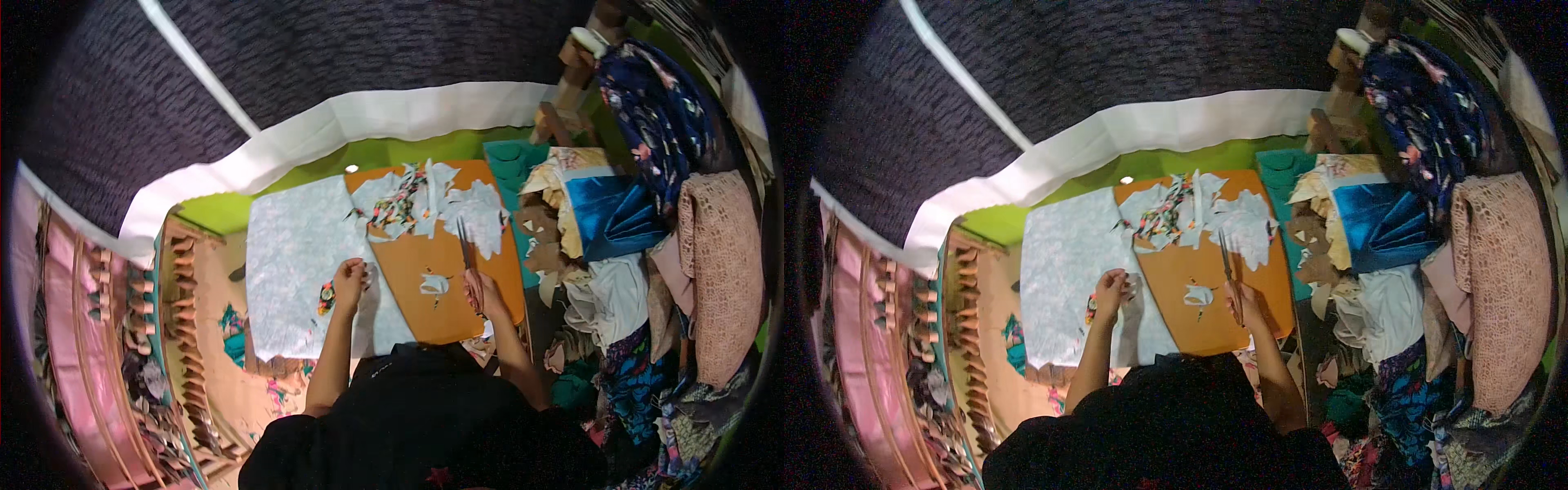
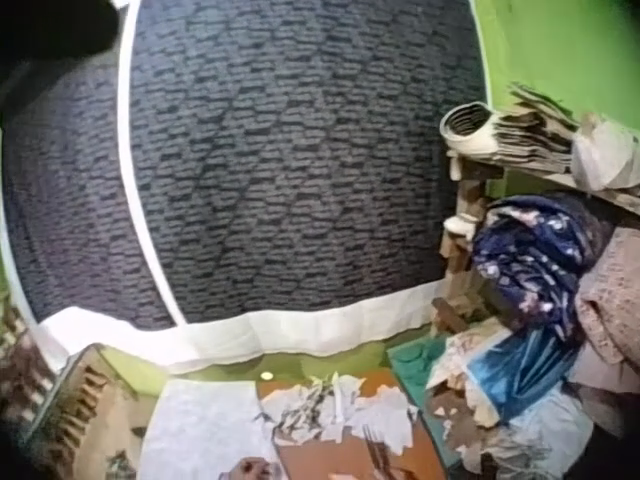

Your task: Cutting fabric into specific shapes using scissors on a table.

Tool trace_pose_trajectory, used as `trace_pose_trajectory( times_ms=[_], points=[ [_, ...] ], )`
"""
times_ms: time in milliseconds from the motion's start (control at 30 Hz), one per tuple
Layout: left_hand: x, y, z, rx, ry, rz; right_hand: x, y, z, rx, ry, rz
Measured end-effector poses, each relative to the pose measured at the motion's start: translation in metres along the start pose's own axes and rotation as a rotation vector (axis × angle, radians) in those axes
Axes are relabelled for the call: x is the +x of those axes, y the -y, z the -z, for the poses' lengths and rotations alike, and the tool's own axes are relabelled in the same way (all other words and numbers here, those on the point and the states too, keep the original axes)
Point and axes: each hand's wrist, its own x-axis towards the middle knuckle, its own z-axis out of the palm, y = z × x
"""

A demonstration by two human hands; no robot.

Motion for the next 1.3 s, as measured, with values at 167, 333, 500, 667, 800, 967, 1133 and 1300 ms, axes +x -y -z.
trace_pose_trajectory(
  times_ms=[167,333,500,667,800,967,1133,1300],
  points=[
    [-0.014,0.012,0.075,0.165,-0.202,-0.075,-0.011,-0.029,-0.051,-0.203,0.258,0.152],
    [-0.023,0.031,0.108,0.798,-0.227,-0.471,-0.019,-0.047,-0.107,-0.651,0.067,0.181],
    [-0.031,0.02,0.097,0.971,0.048,-0.597,-0.034,-0.044,-0.155,-0.532,0.093,0.151],
    [-0.002,0.019,0.101,1.062,0.128,-0.567,-0.044,-0.063,-0.174,-0.519,0.006,0.267],
    [0.022,0.021,0.108,0.457,0.162,-0.33,-0.053,-0.09,-0.169,-0.307,0.034,0.179],
    [0.003,-0.036,0.103,-0.282,0.318,0.435,-0.086,-0.087,-0.168,-0.158,-0.072,0.072],
    [0.014,-0.004,0.13,-0.647,0.227,0.811,-0.086,-0.09,-0.174,-0.096,-0.01,0.043],
    [-0.006,0.027,0.136,-0.233,0.286,0.61,-0.08,-0.084,-0.176,-0.108,0.032,0.068]
  ],
)
